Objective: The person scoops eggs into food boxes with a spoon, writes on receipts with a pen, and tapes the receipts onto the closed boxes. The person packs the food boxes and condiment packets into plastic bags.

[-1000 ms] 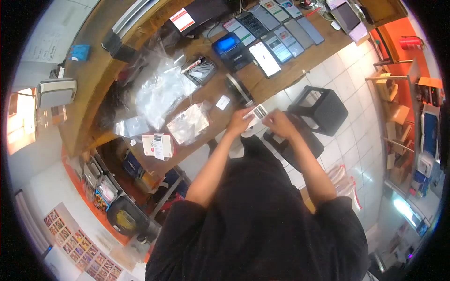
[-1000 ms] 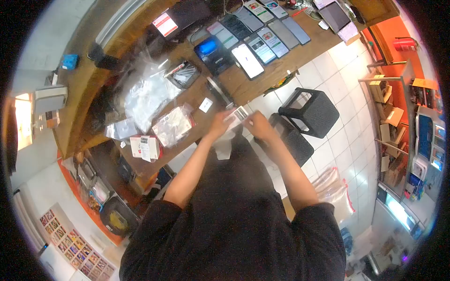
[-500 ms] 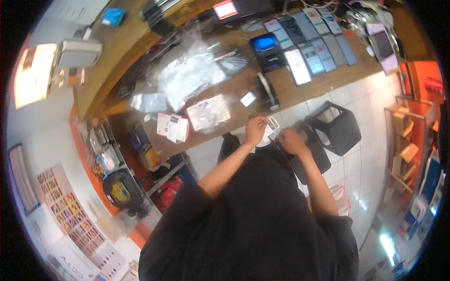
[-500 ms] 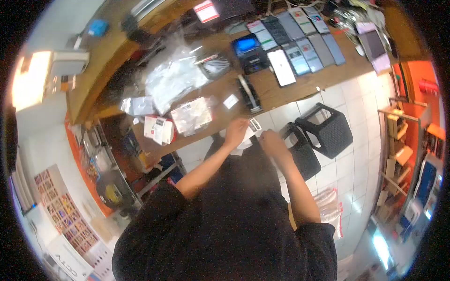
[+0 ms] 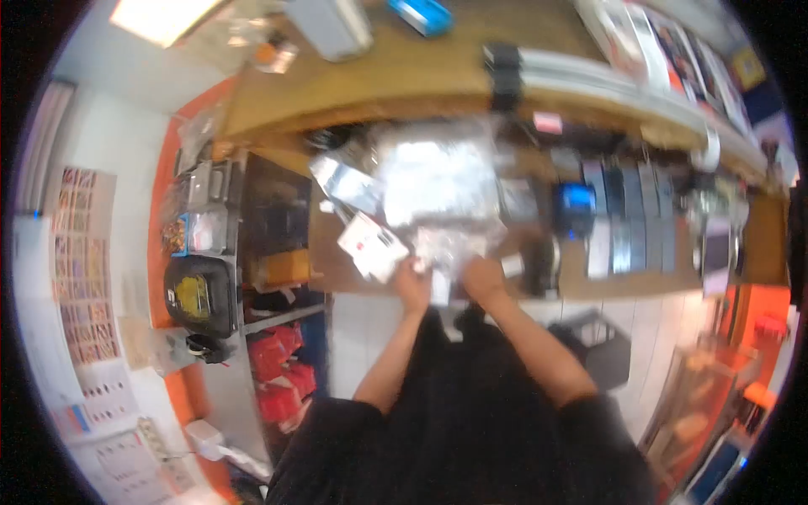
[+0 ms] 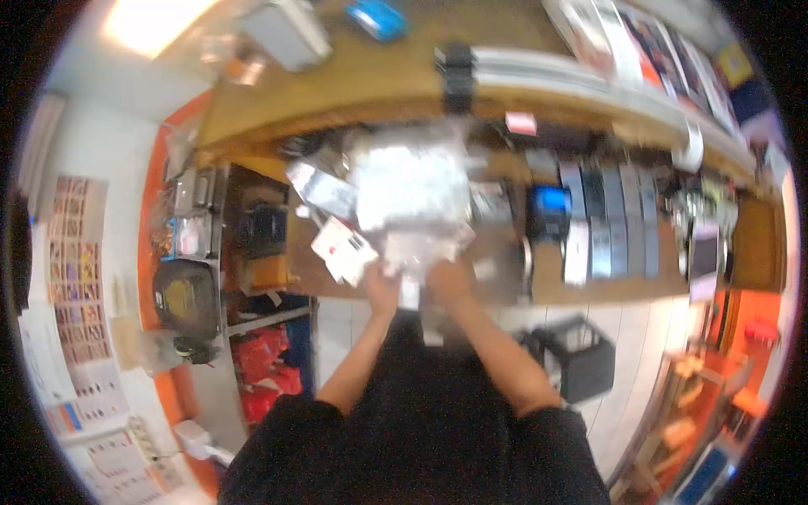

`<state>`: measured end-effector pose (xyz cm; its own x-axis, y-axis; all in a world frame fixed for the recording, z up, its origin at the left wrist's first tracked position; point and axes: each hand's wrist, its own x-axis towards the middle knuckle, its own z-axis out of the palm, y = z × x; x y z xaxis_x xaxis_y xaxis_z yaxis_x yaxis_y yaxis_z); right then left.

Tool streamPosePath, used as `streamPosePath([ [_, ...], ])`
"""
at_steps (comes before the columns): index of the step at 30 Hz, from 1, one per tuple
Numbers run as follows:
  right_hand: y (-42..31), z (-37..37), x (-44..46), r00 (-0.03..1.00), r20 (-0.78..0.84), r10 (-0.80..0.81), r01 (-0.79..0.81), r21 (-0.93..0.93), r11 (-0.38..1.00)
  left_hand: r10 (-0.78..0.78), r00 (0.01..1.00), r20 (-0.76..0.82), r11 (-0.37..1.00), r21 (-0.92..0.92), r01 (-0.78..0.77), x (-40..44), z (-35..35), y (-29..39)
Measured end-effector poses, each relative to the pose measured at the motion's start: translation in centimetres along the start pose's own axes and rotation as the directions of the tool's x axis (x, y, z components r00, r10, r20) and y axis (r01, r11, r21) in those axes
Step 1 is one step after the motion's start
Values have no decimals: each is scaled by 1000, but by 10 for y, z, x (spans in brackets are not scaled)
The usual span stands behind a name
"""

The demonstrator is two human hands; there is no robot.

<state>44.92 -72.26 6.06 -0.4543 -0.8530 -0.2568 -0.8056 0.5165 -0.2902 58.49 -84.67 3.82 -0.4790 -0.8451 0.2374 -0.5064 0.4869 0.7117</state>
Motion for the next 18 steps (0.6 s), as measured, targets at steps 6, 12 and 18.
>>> streamPosePath([
  [6, 30, 44, 48, 914, -275, -297, 377, 310, 873, -5, 974, 226, 994, -107, 30, 37, -37, -27],
  [12, -77, -105, 68, 989, 77, -130, 33, 728, 685, -217, 976, -16, 928, -315, 201, 138, -137, -88],
  [18, -294, -394, 136, 979, -59, 194, 14, 975, 222, -310, 950, -34, 945, 96, 312, 220, -144, -216],
])
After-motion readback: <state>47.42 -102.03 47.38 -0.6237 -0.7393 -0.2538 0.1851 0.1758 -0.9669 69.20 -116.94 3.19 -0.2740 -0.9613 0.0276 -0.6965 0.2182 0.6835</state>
